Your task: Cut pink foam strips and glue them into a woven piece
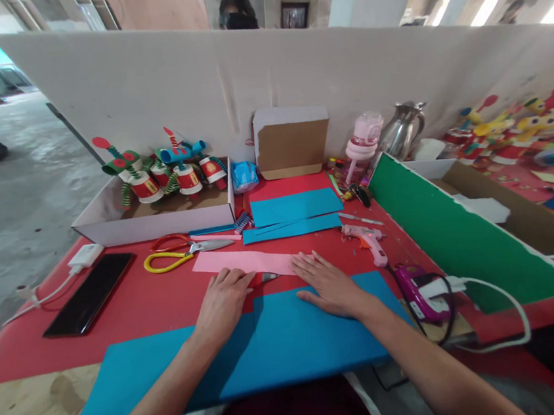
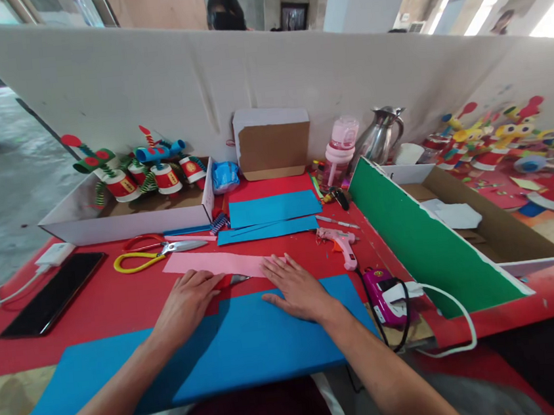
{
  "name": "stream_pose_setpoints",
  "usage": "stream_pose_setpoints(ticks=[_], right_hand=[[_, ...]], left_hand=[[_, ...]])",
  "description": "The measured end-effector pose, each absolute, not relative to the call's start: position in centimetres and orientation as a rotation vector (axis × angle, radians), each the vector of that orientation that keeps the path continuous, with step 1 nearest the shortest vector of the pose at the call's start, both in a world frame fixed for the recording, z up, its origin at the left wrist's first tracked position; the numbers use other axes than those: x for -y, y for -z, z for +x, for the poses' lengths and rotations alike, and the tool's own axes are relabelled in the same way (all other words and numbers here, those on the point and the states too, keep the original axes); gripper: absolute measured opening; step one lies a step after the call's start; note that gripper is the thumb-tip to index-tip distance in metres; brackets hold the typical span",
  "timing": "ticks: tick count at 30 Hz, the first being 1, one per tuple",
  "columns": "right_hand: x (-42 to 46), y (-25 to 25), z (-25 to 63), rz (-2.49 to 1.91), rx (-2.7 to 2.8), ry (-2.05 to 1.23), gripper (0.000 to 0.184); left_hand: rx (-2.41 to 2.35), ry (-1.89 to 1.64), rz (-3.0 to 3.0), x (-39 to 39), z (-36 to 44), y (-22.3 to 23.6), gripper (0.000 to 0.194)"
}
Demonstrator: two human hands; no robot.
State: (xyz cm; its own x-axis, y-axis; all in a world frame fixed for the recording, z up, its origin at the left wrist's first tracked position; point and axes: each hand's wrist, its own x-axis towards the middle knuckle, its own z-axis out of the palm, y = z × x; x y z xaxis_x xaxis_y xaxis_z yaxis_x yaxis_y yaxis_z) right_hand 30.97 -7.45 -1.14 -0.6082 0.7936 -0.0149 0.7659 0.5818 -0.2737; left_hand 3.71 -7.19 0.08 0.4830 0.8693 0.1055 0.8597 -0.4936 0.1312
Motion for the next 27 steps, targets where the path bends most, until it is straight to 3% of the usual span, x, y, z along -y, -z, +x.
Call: stream_pose_setpoints(ticks=[7,27], right_hand=[[7.5,0.9,30.9,-1.362,2.725,-0.412,0.074],[9.2,0.8,33.8,-1.334,2.503,-0.518,0.053]], left_hand=[[-1.546,-0.219,2.663,7.3,4.1,-0.2,0.038],[-1.522,-0.239,2.688,7.3,4.7,0.0,0.041]])
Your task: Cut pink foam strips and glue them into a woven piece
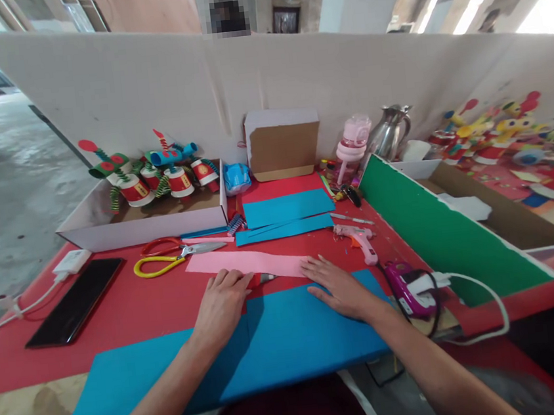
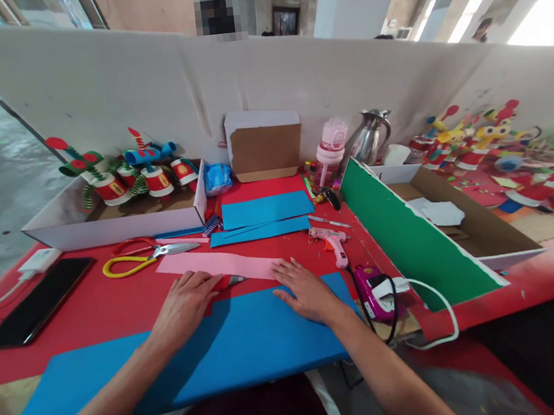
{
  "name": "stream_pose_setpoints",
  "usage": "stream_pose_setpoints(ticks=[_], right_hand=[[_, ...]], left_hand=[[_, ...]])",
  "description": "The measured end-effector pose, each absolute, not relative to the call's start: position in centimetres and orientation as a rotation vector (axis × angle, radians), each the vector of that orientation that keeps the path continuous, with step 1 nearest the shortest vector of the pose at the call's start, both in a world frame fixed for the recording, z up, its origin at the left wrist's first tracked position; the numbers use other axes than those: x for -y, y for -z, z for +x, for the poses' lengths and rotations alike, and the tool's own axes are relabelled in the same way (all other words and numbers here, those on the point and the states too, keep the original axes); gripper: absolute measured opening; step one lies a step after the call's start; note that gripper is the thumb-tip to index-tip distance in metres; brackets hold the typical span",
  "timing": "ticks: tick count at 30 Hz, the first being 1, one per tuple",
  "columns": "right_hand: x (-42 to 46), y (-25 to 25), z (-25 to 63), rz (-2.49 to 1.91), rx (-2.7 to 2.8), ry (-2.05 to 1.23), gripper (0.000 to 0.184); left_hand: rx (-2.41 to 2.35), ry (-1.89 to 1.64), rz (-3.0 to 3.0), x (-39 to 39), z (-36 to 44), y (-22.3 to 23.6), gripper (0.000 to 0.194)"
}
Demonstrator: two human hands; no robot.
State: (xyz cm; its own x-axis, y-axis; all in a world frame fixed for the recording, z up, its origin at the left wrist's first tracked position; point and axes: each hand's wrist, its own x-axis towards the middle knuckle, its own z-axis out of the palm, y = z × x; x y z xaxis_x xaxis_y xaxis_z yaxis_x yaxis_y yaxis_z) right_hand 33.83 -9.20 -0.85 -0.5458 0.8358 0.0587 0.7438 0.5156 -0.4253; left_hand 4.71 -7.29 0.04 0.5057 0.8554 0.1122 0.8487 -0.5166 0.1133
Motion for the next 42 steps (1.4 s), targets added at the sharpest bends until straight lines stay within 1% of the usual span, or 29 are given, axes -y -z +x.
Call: stream_pose_setpoints(ticks=[14,19,23,26,29,34,42], right_hand=[[9.3,0.9,33.5,-1.363,2.480,-0.489,0.053],[7.6,1.3,33.1,-1.231,2.321,-0.448,0.049],[5.2,1.3,32.9,-1.167,2.232,-0.527,0.043],[3.7,1.1,32.9,-1.171,2.332,-0.582,0.037],[3.1,1.0,33.1,-1.197,2.522,-0.567,0.033],[2.8,1.0,33.6,-1.247,2.604,-0.609,0.035],[2.8,1.0,33.6,-1.267,2.649,-0.575,0.037]], left_hand=[[-1.496,-0.255,2.639,7.4,4.9,0.1,0.039],[-1.550,-0.259,2.622,7.0,4.9,0.1,0.039],[-1.538,-0.196,2.650,6.3,5.4,-0.5,0.039],[-1.532,-0.200,2.661,5.9,5.5,-0.6,0.038],[-1.515,-0.242,2.661,5.7,5.3,-0.2,0.037],[-1.496,-0.330,2.668,5.6,4.6,0.5,0.040],[-1.462,-0.238,2.699,5.3,5.2,0.1,0.039]])
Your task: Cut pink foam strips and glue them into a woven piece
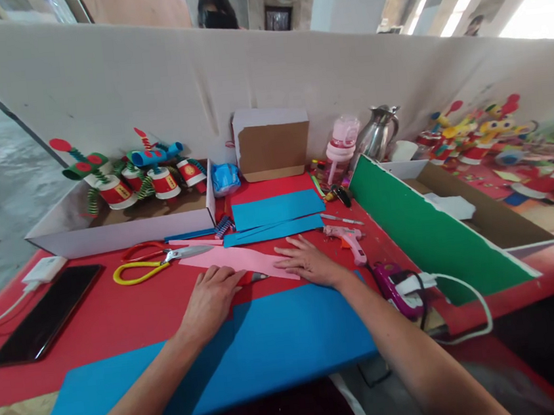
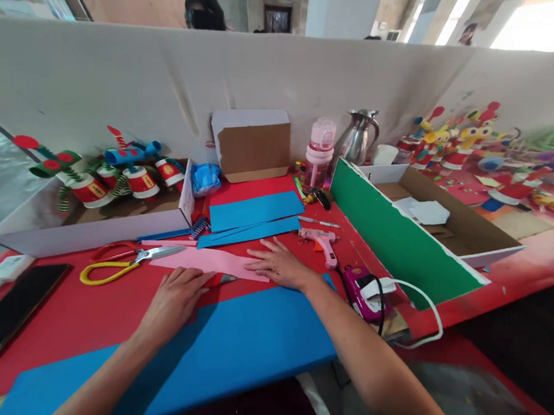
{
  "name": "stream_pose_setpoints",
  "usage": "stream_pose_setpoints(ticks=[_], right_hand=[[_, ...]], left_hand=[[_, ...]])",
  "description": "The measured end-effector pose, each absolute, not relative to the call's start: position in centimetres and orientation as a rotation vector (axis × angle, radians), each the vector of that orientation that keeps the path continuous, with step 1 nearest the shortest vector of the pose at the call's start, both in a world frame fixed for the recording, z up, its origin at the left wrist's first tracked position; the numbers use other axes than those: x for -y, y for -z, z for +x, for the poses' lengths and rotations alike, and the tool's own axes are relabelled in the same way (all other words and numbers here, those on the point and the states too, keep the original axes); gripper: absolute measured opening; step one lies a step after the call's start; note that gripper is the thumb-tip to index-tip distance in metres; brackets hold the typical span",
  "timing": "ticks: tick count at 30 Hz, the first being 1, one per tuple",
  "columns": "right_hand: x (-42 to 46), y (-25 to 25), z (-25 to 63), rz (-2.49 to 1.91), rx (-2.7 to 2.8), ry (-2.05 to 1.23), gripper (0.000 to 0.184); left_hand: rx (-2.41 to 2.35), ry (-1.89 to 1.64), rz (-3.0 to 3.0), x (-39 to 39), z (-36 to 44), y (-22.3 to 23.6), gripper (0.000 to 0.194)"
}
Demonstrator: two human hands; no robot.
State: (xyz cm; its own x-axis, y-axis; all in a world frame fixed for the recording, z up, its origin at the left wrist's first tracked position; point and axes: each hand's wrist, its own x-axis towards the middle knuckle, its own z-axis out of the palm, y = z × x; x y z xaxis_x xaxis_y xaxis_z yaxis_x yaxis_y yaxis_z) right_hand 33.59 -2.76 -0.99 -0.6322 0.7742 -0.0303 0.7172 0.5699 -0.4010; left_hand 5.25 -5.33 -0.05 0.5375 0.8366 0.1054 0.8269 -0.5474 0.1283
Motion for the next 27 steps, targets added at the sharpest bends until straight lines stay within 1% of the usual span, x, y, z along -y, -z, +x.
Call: stream_pose_setpoints(ticks=[11,16,27], right_hand=[[3.5,1.3,32.5,-1.301,2.609,-0.604,0.037],[3.9,1.2,31.3,-1.329,2.595,-0.539,0.034],[3.9,1.8,31.5,-1.368,2.648,-0.474,0.037]], left_hand=[[-1.414,-0.385,2.732,5.2,4.3,0.8,0.037],[-1.373,-0.473,2.756,5.1,2.8,1.2,0.037],[-1.306,-0.571,2.764,5.0,3.2,1.6,0.036]])
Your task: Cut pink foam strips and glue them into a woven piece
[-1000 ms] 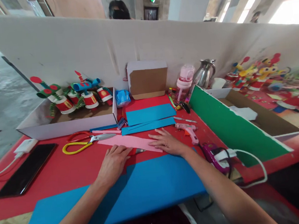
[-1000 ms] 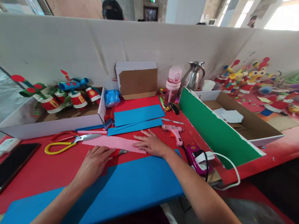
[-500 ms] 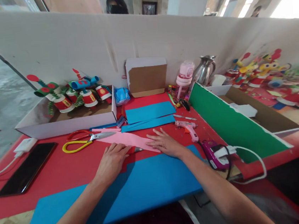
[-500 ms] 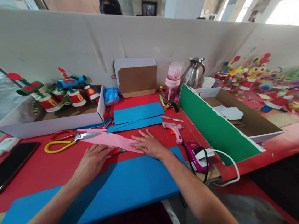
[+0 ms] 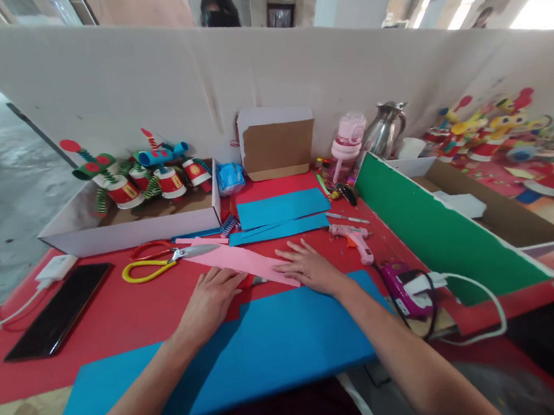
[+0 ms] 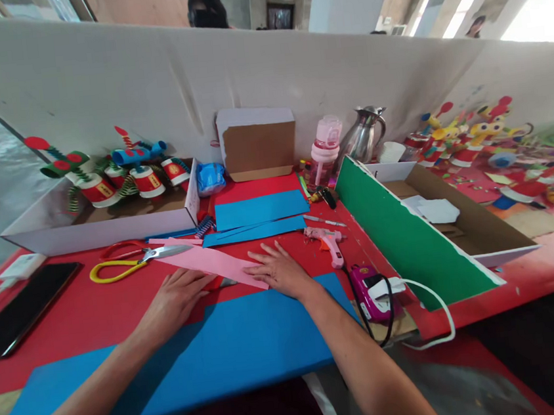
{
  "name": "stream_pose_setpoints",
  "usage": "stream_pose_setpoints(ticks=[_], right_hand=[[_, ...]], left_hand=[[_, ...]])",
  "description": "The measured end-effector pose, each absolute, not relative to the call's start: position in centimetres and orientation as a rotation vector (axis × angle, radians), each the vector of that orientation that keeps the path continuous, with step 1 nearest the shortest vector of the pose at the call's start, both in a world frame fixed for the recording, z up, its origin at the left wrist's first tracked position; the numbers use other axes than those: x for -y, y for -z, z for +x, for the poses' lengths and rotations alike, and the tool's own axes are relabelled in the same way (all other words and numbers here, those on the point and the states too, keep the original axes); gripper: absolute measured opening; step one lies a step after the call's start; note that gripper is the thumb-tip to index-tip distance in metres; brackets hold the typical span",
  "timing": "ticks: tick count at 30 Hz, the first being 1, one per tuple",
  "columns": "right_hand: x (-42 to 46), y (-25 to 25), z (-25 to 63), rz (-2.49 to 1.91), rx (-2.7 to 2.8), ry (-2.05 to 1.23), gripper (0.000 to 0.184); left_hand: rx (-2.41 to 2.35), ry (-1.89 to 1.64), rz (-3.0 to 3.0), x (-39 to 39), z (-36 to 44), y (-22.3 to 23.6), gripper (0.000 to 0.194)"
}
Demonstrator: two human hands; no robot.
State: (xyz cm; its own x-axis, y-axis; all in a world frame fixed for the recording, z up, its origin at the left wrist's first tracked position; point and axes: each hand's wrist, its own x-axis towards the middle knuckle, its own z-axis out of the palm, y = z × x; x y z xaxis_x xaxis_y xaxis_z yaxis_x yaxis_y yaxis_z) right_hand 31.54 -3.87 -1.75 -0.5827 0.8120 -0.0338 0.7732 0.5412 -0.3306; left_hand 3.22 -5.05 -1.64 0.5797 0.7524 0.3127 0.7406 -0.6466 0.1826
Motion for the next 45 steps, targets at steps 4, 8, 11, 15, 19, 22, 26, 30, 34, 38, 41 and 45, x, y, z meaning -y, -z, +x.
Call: stream_pose_setpoints(ticks=[4,8,11,15,19,22,26,30,34,38,41,45], right_hand=[[3.9,1.7,31.5,-1.376,2.647,-0.481,0.037],[3.9,1.5,31.4,-1.392,2.650,-0.488,0.038],[3.9,1.4,31.4,-1.387,2.658,-0.500,0.038],[3.8,1.4,31.5,-1.364,2.635,-0.528,0.037],[3.2,1.5,31.6,-1.359,2.587,-0.564,0.036],[3.0,1.6,31.7,-1.364,2.541,-0.567,0.036],[3.3,1.8,32.0,-1.305,2.451,-0.553,0.036],[3.6,1.8,32.2,-1.287,2.456,-0.579,0.034],[3.3,1.9,32.3,-1.309,2.485,-0.594,0.032],[3.0,2.0,32.8,-1.331,2.438,-0.574,0.030],[2.9,2.1,33.0,-1.363,2.439,-0.572,0.030],[2.9,2.3,33.1,-1.342,2.449,-0.577,0.030]], left_hand=[[-1.294,-0.554,2.758,5.1,3.2,1.6,0.037],[-1.277,-0.545,2.775,5.2,3.4,1.5,0.038],[-1.287,-0.515,2.753,5.3,3.7,1.4,0.037],[-1.305,-0.456,2.732,5.6,4.2,1.0,0.037],[-1.328,-0.437,2.719,5.7,4.6,0.8,0.037],[-1.357,-0.389,2.724,5.7,4.7,0.8,0.036],[-1.425,-0.368,2.716,5.8,5.0,0.9,0.035],[-1.473,-0.360,2.710,5.7,5.3,1.0,0.034],[-1.468,-0.391,2.734,5.5,5.2,1.0,0.035],[-1.422,-0.413,2.749,5.5,5.0,1.0,0.037],[-1.437,-0.386,2.723,5.6,5.3,1.0,0.037],[-1.452,-0.353,2.690,5.8,5.5,1.0,0.037]])
